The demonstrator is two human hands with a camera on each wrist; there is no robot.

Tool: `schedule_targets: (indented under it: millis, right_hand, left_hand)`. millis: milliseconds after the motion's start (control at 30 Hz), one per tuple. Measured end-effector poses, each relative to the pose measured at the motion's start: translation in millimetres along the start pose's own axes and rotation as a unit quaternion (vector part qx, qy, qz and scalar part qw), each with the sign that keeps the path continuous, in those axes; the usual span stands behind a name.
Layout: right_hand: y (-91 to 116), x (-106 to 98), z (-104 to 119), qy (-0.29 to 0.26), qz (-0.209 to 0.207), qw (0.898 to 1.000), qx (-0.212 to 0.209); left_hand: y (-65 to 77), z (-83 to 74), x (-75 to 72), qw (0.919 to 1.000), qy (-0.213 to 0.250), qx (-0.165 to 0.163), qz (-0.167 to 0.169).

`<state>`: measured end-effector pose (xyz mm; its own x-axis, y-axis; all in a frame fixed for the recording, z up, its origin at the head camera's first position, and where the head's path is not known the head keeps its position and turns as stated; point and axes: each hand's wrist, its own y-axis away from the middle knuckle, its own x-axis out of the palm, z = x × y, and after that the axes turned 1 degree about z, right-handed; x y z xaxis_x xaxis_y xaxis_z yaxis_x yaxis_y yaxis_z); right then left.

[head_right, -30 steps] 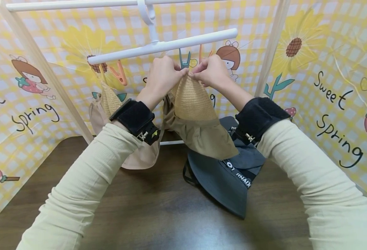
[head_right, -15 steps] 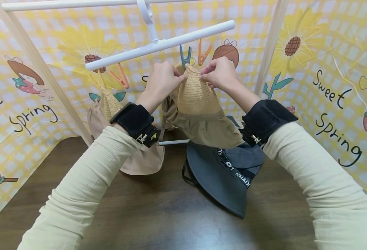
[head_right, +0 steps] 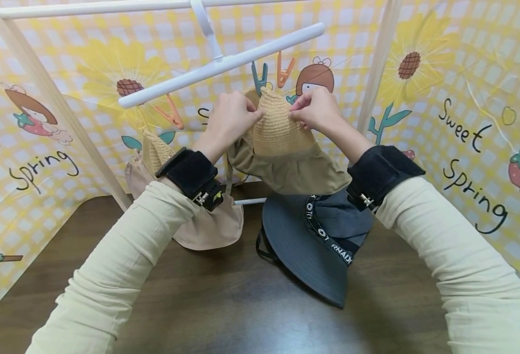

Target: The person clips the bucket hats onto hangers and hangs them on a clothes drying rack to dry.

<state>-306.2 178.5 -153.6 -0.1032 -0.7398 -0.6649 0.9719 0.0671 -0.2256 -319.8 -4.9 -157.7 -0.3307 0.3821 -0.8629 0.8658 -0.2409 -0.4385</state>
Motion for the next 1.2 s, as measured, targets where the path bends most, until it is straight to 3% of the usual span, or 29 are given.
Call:
schedule_targets:
  millis: [367,1200]
  right_hand:
    - [0,-3,-13,-0.012,-0.004,1.000,0.002]
    - [11,-15,-47,0.002,0.024,0.999,0.031]
  left_hand:
    - [-1.3,0.0,1.3,0.9991,-0.036,0.012,-0.019]
    - [-3.0,-3.1,-0.4,0.9990,-0.043,-0.001,-0.012]
